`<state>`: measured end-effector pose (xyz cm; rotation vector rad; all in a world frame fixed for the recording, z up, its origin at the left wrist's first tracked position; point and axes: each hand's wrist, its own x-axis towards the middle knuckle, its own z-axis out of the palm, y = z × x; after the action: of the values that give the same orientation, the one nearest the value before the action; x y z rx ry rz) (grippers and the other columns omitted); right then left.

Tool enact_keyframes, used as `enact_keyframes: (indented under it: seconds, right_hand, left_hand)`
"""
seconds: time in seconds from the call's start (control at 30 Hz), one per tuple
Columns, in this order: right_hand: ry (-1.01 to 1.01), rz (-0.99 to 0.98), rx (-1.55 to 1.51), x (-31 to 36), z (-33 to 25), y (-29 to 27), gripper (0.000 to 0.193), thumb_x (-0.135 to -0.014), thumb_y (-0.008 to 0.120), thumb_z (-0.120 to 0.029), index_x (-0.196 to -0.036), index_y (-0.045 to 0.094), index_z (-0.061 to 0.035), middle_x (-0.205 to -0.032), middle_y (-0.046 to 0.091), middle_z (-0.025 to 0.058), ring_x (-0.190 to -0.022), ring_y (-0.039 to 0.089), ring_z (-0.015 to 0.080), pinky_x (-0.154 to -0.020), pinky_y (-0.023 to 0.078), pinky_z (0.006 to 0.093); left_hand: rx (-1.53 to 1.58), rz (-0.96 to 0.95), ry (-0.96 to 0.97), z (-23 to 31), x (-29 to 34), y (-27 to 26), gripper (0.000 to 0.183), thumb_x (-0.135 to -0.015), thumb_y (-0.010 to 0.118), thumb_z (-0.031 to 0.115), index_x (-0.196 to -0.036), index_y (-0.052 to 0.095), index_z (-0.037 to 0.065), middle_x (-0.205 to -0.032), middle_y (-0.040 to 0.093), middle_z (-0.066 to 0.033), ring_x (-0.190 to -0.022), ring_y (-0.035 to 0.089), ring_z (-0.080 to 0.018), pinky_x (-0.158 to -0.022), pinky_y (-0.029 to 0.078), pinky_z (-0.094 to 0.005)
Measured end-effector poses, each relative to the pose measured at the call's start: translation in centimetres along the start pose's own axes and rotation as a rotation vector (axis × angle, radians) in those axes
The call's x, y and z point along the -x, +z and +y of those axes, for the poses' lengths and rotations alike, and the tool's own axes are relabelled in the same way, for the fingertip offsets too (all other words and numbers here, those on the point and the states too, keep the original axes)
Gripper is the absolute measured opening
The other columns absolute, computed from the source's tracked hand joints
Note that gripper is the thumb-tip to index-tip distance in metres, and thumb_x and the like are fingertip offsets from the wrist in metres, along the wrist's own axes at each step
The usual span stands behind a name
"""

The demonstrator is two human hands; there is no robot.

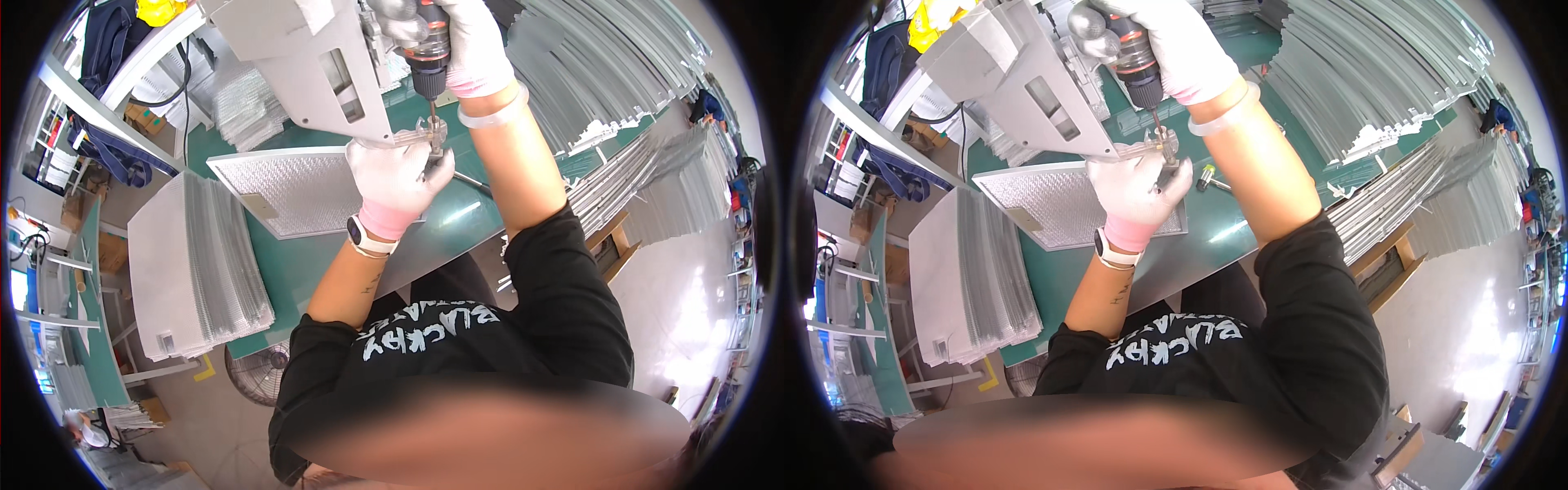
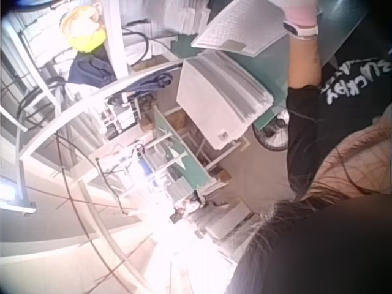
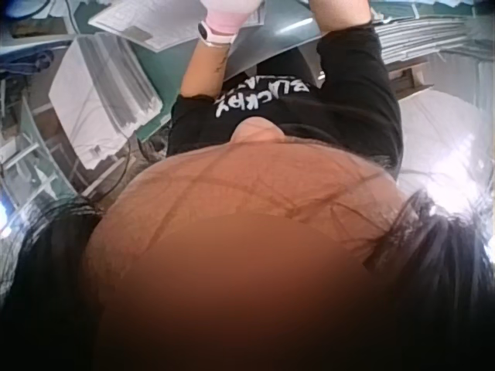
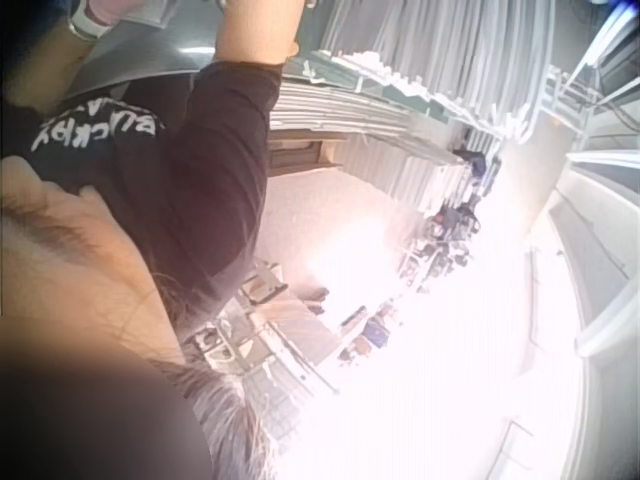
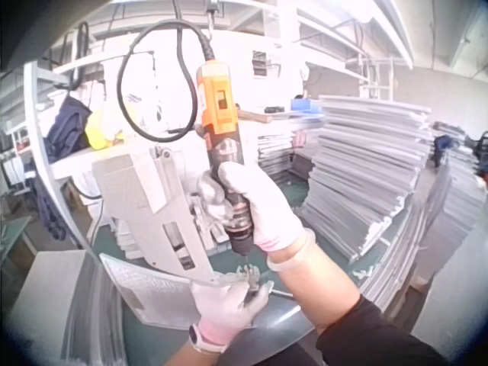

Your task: Assembling metal mesh air filters by placing the mesh screen into a metal frame and securing it with screws using an electric screwdriver.

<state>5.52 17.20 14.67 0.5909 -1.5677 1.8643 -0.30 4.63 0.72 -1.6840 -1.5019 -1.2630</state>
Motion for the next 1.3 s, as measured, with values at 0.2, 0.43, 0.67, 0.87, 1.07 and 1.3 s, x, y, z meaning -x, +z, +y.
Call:
enact_keyframes:
  seconds: [0.2, 0.43, 0.67, 0.87, 1.07, 1.3]
  right_hand:
    - [-0.008, 0.004, -0.008, -0.3, -0.6, 2.4, 0.046, -0.091, 0.062, -0.034, -0.121, 0.048, -0.0034, -0.075, 0.052, 0.0033, -0.056, 0.045, 0.0093, -0.049, 0.035, 0.0207]
    - [0.179, -0.046, -0.262, 0.0, -0.2, 3.8, 0.065, -0.093, 0.058, -0.037, -0.143, 0.036, -0.0016, -0.071, 0.047, 0.0026, -0.051, 0.038, 0.0066, -0.045, 0.029, 0.0181]
    - [0.291, 0.01, -0.964, 0.6, 0.6, 4.9, 0.073, -0.091, 0.061, -0.037, -0.146, 0.03, 0.0014, -0.067, 0.043, 0.0029, -0.048, 0.035, 0.0082, -0.043, 0.028, 0.021]
    - [0.189, 0.137, -0.64, 1.1, 2.2, 2.8, 0.052, -0.089, 0.064, -0.026, -0.125, 0.051, 0.0095, -0.079, 0.057, 0.015, -0.054, 0.047, 0.0145, -0.043, 0.033, 0.0212]
    - [0.229, 0.416, -0.721, 1.3, 1.9, 2.1, 0.05, -0.089, 0.064, -0.03, -0.124, 0.052, 0.0044, -0.078, 0.056, 0.0128, -0.053, 0.047, 0.015, -0.042, 0.034, 0.0222]
    - [-0.255, 0.399, -0.135, -2.9, -6.3, -0.1, 0.021, -0.096, 0.06, -0.03, -0.108, 0.058, -0.0124, -0.08, 0.07, 0.0096, -0.062, 0.069, 0.0206, -0.05, 0.059, 0.031]
  left_hand:
    - [0.059, 0.001, -0.036, 0.7, -0.2, -0.8, 0.015, -0.07, 0.073, 0.022, -0.083, 0.072, 0.015, -0.064, 0.061, 0.0011, -0.054, 0.055, -0.0198, -0.055, 0.04, -0.0341]
    - [0.122, -0.001, 0.017, 0.5, 0.2, -0.8, 0.02, -0.071, 0.075, 0.02, -0.088, 0.071, 0.011, -0.068, 0.057, -0.0013, -0.056, 0.055, -0.0182, -0.052, 0.042, -0.032]
    - [0.162, -0.093, 0.052, 0.9, -0.3, -1.5, 0.017, -0.065, 0.075, 0.014, -0.077, 0.064, 0.009, -0.068, 0.055, -0.0014, -0.063, 0.051, -0.0233, -0.06, 0.041, -0.0363]
    - [0.03, -0.134, 0.167, 0.5, -0.2, -1.5, 0.016, -0.065, 0.075, 0.012, -0.077, 0.063, 0.009, -0.068, 0.055, -0.0027, -0.063, 0.05, -0.0234, -0.06, 0.041, -0.0365]
    - [0.088, -0.04, 0.306, 0.7, -0.6, -2.0, 0.021, -0.065, 0.075, 0.012, -0.084, 0.068, 0.008, -0.068, 0.057, -0.0011, -0.064, 0.053, -0.0216, -0.06, 0.042, -0.0363]
    - [0.03, -0.12, 0.109, -0.3, 0.0, -1.9, 0.042, -0.064, 0.078, 0.036, -0.1, 0.069, 0.016, -0.075, 0.063, 0.0013, -0.067, 0.058, -0.0206, -0.062, 0.037, -0.0385]
